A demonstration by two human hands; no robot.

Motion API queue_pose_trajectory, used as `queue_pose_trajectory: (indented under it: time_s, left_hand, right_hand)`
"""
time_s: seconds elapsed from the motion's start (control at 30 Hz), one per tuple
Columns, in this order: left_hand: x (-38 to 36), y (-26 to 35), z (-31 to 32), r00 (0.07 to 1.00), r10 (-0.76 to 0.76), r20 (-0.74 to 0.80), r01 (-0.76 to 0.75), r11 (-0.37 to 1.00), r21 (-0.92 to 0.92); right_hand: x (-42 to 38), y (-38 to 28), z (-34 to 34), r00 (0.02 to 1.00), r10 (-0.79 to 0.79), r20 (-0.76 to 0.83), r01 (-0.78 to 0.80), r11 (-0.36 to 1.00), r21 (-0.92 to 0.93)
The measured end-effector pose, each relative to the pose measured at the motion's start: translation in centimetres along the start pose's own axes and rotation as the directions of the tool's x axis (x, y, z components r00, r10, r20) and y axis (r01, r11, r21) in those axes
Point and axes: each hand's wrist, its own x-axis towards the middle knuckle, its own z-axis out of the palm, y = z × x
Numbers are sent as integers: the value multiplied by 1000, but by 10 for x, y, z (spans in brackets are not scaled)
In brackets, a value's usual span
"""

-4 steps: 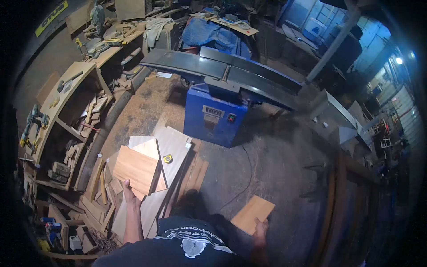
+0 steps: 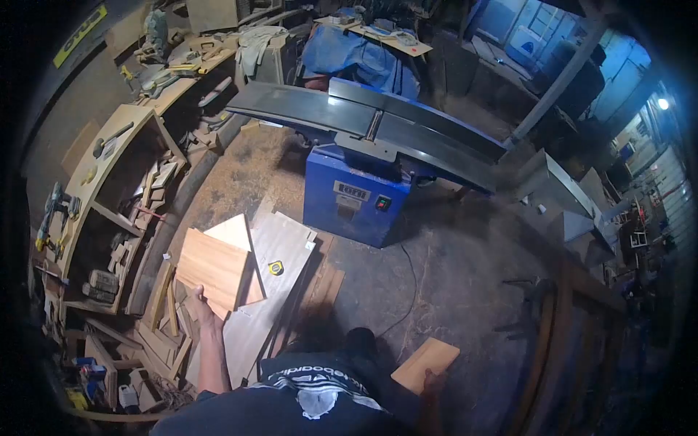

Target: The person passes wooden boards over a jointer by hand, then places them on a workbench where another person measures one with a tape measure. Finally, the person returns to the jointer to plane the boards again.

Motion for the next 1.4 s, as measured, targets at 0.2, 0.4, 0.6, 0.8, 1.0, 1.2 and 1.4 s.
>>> queue_pose_trajectory:
  time_s: [0.2, 0.4, 0.6, 0.8, 1.0, 1.2, 1.4]
  left_hand:
    - [57, -23, 88, 987, 147, -69, -151, 988, -46]
    - [111, -77, 142, 938, 276, -208, -290, 956, -42]
    - [167, -95, 181, 911, 228, -345, -252, 967, -24]
    - [281, -95, 234, 867, 282, -410, -232, 958, 169]
    - [422, -89, 256, 927, 149, -345, -77, 974, 215]
    - [569, -67, 293, 977, -47, -208, 118, 932, 342]
    - [613, -65, 364, 980, -129, -153, 183, 888, 423]
  right_hand:
    - [120, -4, 52, 970, -180, 162, 242, 764, -598]
    - [216, -32, 93, 866, -105, 488, 496, 292, -818]
    - [326, -103, 123, 793, -33, 609, 609, 93, -788]
    - [380, -206, 220, 795, 20, 607, 594, 177, -784]
    - [431, -300, 320, 757, 40, 652, 621, 267, -737]
    - [411, -351, 241, 812, 109, 574, 512, 339, -789]
    - [403, -317, 186, 873, 100, 477, 379, 474, -794]
